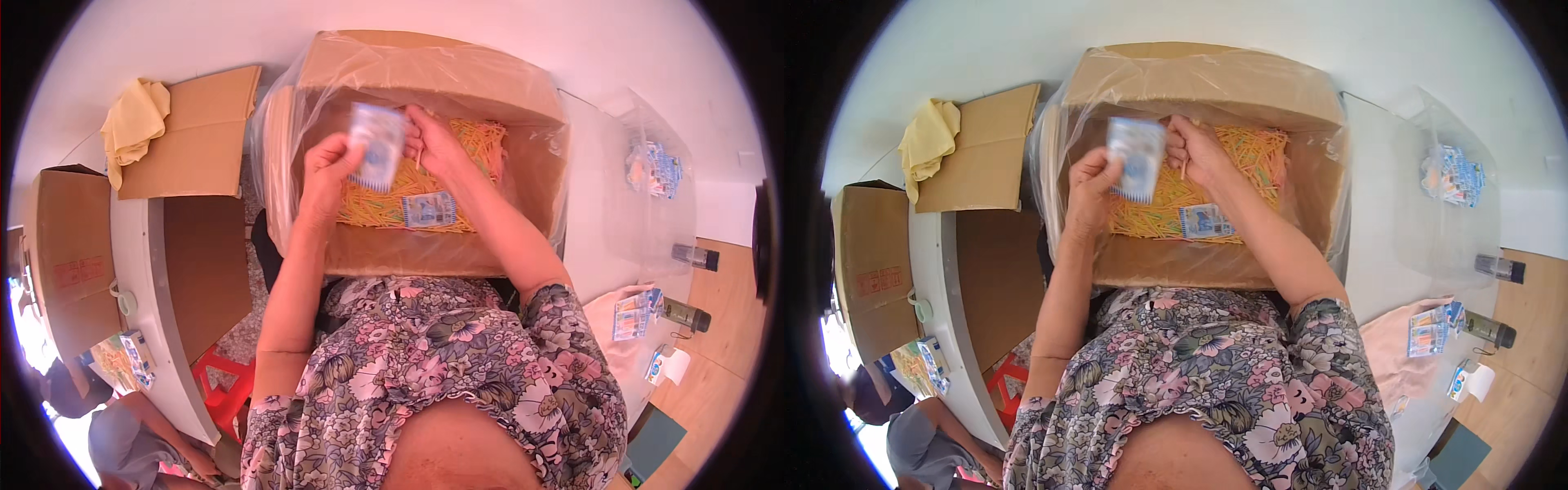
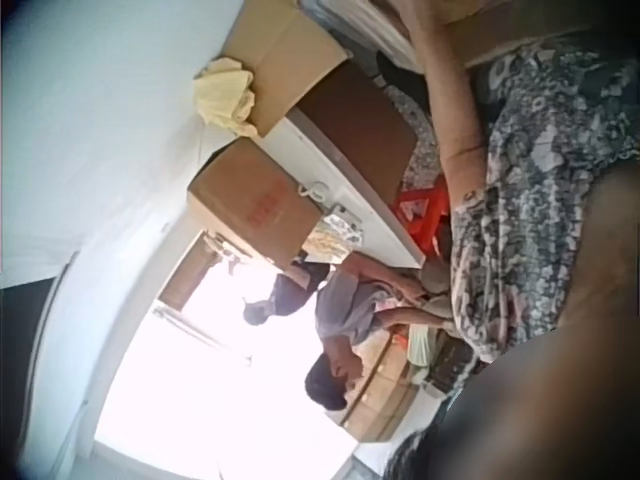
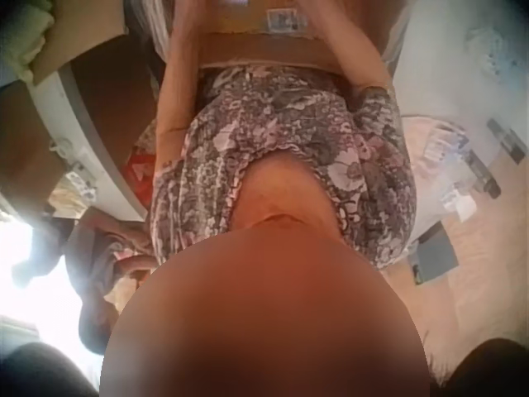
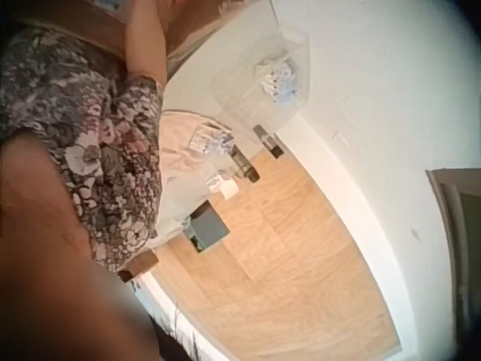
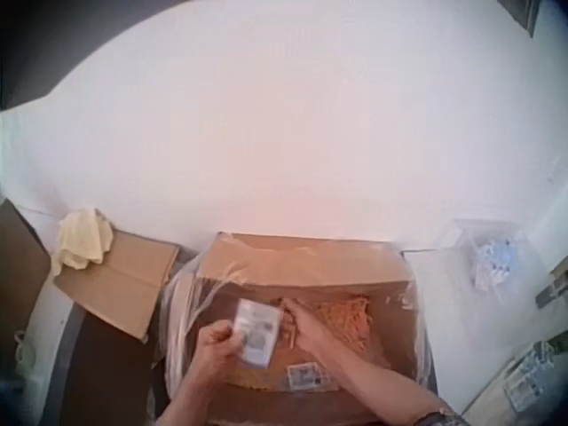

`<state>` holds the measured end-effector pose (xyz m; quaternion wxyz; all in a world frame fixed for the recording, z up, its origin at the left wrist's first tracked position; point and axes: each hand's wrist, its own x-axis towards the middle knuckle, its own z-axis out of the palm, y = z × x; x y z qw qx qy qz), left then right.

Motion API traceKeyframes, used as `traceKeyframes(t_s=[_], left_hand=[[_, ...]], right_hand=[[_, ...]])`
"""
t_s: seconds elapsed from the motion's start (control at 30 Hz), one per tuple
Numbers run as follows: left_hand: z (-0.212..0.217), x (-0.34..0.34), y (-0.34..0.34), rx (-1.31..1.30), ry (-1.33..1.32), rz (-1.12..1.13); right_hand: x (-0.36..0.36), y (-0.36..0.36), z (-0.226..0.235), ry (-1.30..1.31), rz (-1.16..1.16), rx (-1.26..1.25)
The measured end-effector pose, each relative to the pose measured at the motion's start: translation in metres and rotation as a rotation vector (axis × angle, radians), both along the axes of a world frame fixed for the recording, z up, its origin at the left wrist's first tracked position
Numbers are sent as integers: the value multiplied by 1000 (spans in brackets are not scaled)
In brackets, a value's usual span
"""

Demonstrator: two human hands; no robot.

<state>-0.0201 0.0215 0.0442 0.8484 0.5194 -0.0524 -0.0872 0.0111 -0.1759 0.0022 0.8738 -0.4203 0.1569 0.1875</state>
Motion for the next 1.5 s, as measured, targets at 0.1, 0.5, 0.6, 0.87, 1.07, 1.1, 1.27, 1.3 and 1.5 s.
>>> traceKeyframes(t_s=[0.1, 0.5, 0.6, 0.87, 1.07, 1.1, 1.27, 1.3, 1.5], left_hand=[[3, -5, 0, 338, 32, -809], [8, -34, -40, 290, -66, -740], [18, -38, -50, 414, -263, -693], [15, -59, -87, 285, -199, -743], [2, -61, -99, 266, -330, -669], [7, -61, -97, 294, -351, -654], [9, -62, -95, 381, -456, -623], [9, -64, -95, 389, -498, -585], [-4, -67, -98, 526, -745, -415]], right_hand=[[-24, 5, 24, -131, -133, 98], [-94, 16, 48, -144, -252, -16], [-101, -1, 59, -95, -322, -66], [-116, -38, 39, -332, -124, -600], [-130, -56, 62, -498, -111, -635], [-131, -57, 71, -497, -99, -642], [-134, -70, 80, -648, 61, -822], [-134, -70, 79, -650, 68, -824], [-132, -53, 78, -616, -34, -1494]])
